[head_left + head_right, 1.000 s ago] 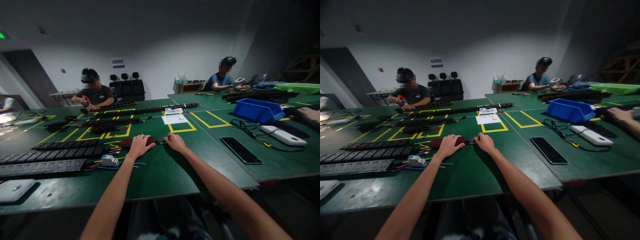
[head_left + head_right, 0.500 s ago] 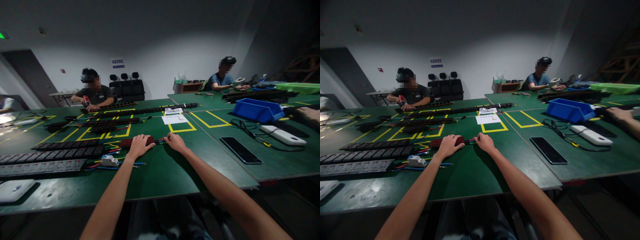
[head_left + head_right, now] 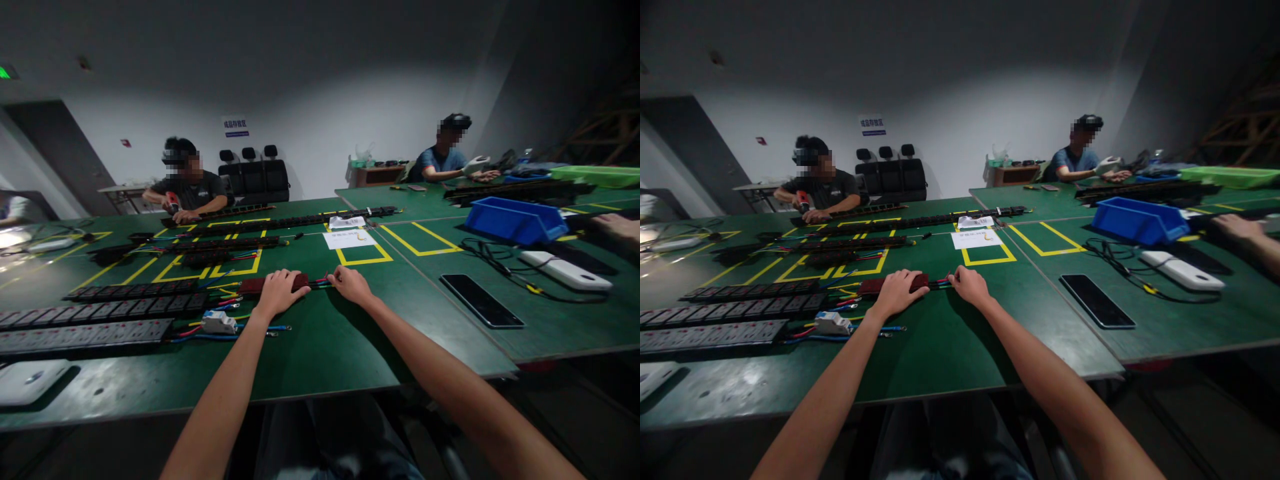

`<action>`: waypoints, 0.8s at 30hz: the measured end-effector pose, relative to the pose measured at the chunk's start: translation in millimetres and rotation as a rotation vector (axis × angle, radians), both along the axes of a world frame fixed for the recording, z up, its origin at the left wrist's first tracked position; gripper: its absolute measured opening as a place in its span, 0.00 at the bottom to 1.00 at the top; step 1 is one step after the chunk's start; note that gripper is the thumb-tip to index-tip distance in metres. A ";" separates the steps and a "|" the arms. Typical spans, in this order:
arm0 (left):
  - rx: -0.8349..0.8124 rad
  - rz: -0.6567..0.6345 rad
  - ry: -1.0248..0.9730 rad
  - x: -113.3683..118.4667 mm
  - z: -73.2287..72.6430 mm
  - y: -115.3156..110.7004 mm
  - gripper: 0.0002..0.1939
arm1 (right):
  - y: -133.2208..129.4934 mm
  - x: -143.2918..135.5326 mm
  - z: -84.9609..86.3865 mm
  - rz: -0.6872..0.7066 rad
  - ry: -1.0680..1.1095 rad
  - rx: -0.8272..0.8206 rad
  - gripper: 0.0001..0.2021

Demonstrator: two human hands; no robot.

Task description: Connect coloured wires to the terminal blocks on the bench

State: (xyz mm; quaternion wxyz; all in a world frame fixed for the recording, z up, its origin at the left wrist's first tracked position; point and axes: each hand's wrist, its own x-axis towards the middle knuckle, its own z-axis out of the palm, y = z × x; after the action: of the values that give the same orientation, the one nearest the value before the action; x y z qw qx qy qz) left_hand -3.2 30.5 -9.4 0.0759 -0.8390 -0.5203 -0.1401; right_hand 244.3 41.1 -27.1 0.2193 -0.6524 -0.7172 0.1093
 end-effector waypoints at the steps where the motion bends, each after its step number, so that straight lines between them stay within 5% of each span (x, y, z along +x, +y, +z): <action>1: 0.000 -0.002 -0.002 -0.1 -0.2 0.1 0.37 | -0.1 0.1 0.1 0.001 -0.001 0.000 0.12; 24: -0.023 -0.001 -0.011 0.5 2.6 -1.2 0.38 | 0.4 0.2 1.2 0.003 -0.017 -0.016 0.13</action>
State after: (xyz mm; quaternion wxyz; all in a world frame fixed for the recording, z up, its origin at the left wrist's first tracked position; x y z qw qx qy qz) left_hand -2.7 29.4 -6.9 0.0632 -0.8391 -0.5221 -0.1387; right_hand 244.5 41.6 -25.9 0.2080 -0.6541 -0.7189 0.1100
